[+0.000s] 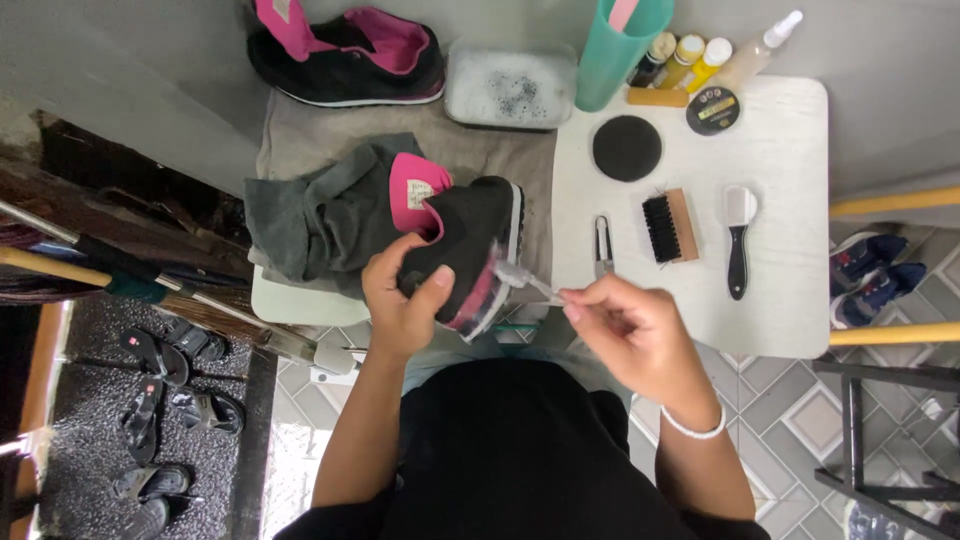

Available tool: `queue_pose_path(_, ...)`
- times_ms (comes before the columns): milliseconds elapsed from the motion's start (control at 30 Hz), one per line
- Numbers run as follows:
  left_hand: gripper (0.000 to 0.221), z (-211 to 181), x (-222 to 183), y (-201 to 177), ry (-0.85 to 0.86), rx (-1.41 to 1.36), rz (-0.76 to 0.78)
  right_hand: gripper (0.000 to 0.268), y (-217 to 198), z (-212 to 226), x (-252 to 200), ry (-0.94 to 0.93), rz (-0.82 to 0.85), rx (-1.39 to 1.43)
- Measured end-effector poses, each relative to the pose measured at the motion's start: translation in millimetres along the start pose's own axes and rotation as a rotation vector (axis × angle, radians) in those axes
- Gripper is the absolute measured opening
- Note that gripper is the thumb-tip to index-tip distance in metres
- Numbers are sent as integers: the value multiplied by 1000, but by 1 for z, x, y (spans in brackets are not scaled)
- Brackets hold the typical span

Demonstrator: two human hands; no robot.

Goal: Detailing the sole of a sneaker by applying a white substance with a small brush

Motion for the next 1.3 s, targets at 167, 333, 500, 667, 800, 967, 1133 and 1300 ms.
queue_pose_path(167,19,-3,4,13,-161,-112,-153,10,-21,-53,-1,50,-209,34)
queue_pose_path(333,14,-11,3,25,-302,-294,-316,11,-2,-69,-5,119,-243,89)
queue_pose_path(500,12,-13,3,40,-334,-377,-329,10,10,-71,-9,119,-280,97)
queue_pose_path(667,14,-24,11,45,-319,-293,-309,9,6,-63,-9,110,-273,137)
queue_pose_path(800,19,-34,19,46,-271,-291,-180,9,-8,-60,6,85,-303,96)
queue_pose_path(967,26,-25,21,42,-200,-313,-80,10,-4,-43,19,101,-208,108)
queue_pose_path(1133,28,-9,22,40,-59,-204,16,9,-6,-21,21,36,-156,109)
queue_pose_path(1300,29,19,19,37,-29,-195,-3,11,-21,-23,31,14,-192,83)
Point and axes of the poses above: each hand's wrist, its own x-axis towards the middle knuckle, its own y-axis out of the palm, z = x × y, the point moved 8 cm from there along x, towards the middle knuckle, and after that the axes turned 5 degrees about -z, right-handed, at the moved point
